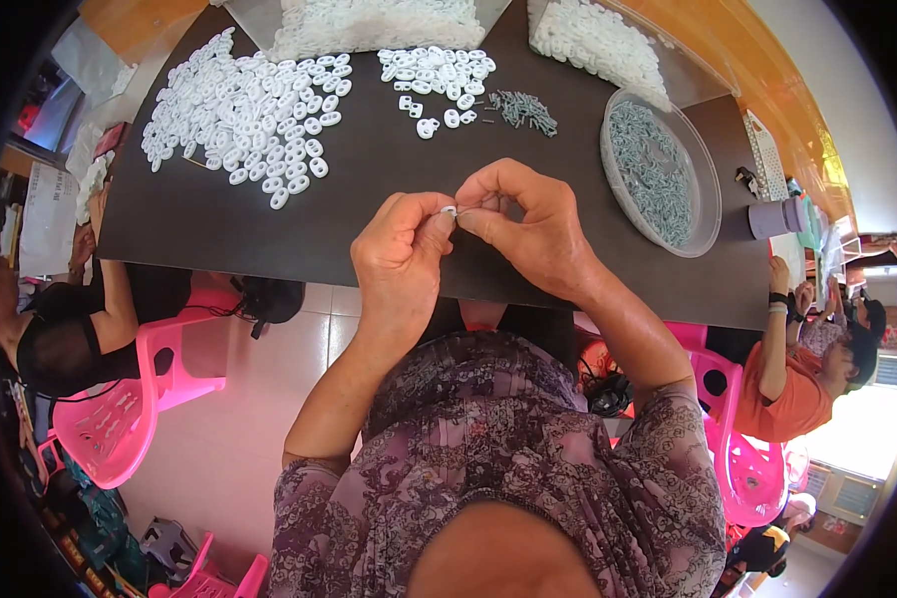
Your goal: Assembling small white plastic components by manually inserting metal spring clips into them at a workshop table.
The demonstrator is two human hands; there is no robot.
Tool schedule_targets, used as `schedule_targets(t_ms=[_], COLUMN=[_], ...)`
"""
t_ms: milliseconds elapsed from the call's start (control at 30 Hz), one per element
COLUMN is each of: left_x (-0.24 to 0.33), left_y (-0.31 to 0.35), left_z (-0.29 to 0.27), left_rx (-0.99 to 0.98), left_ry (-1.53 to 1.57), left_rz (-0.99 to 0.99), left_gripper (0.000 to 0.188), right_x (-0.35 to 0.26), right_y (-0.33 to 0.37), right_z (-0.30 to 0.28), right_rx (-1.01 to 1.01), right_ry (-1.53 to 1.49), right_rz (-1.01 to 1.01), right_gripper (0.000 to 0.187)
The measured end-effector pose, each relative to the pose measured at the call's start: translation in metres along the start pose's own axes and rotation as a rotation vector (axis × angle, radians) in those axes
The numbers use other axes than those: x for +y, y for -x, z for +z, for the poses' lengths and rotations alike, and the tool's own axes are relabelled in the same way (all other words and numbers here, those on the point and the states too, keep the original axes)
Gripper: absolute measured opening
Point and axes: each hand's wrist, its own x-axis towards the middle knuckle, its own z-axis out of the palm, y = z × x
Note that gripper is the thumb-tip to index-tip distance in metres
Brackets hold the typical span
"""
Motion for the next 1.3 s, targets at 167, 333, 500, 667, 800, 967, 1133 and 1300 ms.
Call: schedule_targets(t_ms=[167,333,500,667,800,967,1133,1300], left_x=[-0.002,-0.003,0.006,0.009,0.007,0.009,0.009,0.009], left_y=[0.003,0.003,0.002,0.002,0.002,0.003,0.003,0.003], left_z=[0.001,0.004,0.003,0.000,0.000,0.000,-0.001,-0.001], left_rx=[0.027,0.073,0.058,0.039,0.044,0.043,0.027,0.024], left_ry=[-0.049,-0.024,0.146,0.190,0.159,0.121,0.194,0.264], left_rz=[0.069,0.084,-0.025,-0.062,-0.036,-0.050,-0.091,-0.128], left_gripper=[0.009,0.006,0.009,0.007,0.007,0.008,0.008,0.009], right_x=[-0.003,-0.001,-0.001,-0.001,-0.001,-0.005,0.000,0.001], right_y=[0.001,0.002,0.001,0.002,0.002,0.004,0.006,0.008], right_z=[0.000,0.009,0.010,0.013,0.012,0.009,0.011,0.014], right_rx=[-0.013,0.116,0.129,0.148,0.145,0.108,0.101,0.115], right_ry=[-0.113,-0.006,0.079,-0.006,-0.026,-0.143,-0.191,-0.212], right_rz=[0.114,-0.103,-0.188,-0.131,-0.099,0.045,0.064,0.049], right_gripper=[0.012,0.011,0.013,0.016,0.017,0.014,0.018,0.018])
